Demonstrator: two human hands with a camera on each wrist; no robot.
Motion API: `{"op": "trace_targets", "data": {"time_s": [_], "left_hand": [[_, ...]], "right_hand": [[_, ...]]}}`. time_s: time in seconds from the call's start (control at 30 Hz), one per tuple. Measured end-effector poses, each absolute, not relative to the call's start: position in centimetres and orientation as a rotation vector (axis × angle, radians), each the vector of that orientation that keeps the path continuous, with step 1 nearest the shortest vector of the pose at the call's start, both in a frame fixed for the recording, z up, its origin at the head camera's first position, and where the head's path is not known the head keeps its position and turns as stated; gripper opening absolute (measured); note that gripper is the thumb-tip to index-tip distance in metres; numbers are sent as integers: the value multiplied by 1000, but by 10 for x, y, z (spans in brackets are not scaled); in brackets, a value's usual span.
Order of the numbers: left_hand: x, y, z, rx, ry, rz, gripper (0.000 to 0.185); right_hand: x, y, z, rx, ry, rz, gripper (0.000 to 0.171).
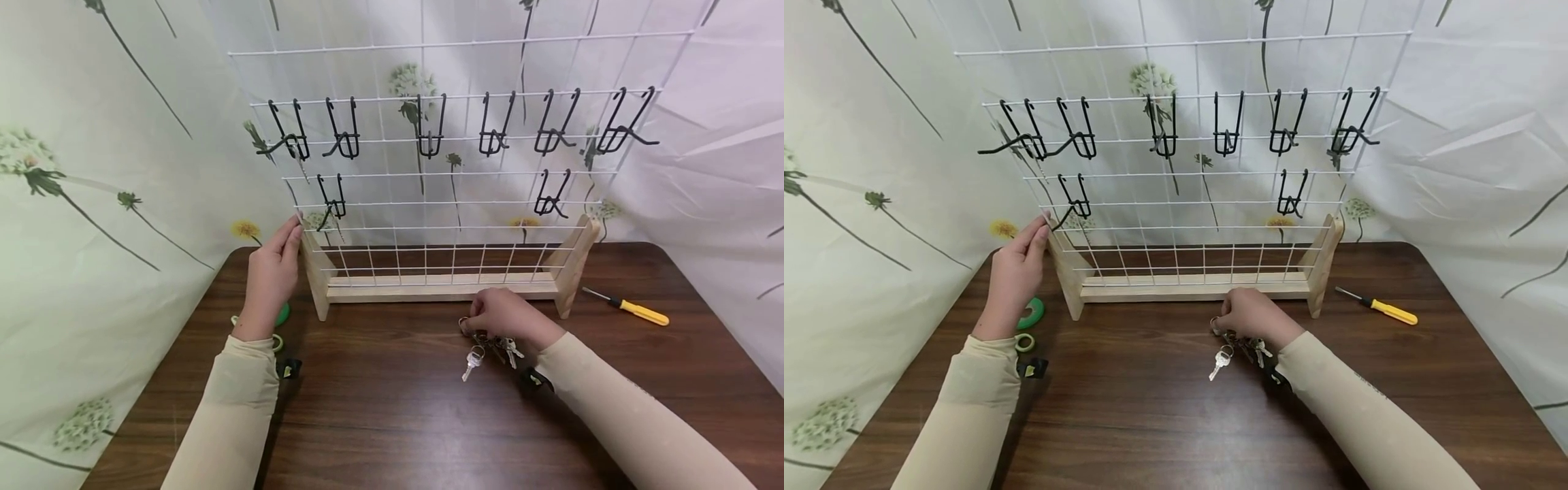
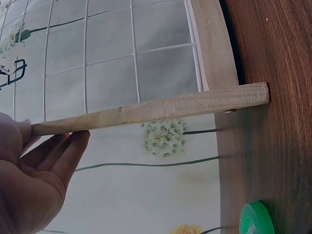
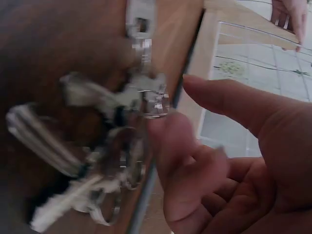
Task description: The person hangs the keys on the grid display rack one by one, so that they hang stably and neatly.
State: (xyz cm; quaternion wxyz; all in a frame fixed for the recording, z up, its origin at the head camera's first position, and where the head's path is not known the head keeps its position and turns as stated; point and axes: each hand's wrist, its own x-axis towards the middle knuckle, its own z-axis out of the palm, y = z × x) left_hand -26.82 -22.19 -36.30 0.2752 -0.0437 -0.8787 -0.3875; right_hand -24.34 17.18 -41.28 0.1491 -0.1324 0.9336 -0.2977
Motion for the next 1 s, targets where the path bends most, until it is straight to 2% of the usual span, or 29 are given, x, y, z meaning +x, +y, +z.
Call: {"op": "trace_targets", "data": {"time_s": [0.53, 1.0], "left_hand": [[-268, -222, -362, -117, -2365, -1053, 43], [-268, -223, -363, -127, -2367, -1048, 43]], "right_hand": [[-249, 170, -421, -421, 2628, -780, 26], [-248, 171, -423, -414, 2529, -939, 29]]}}
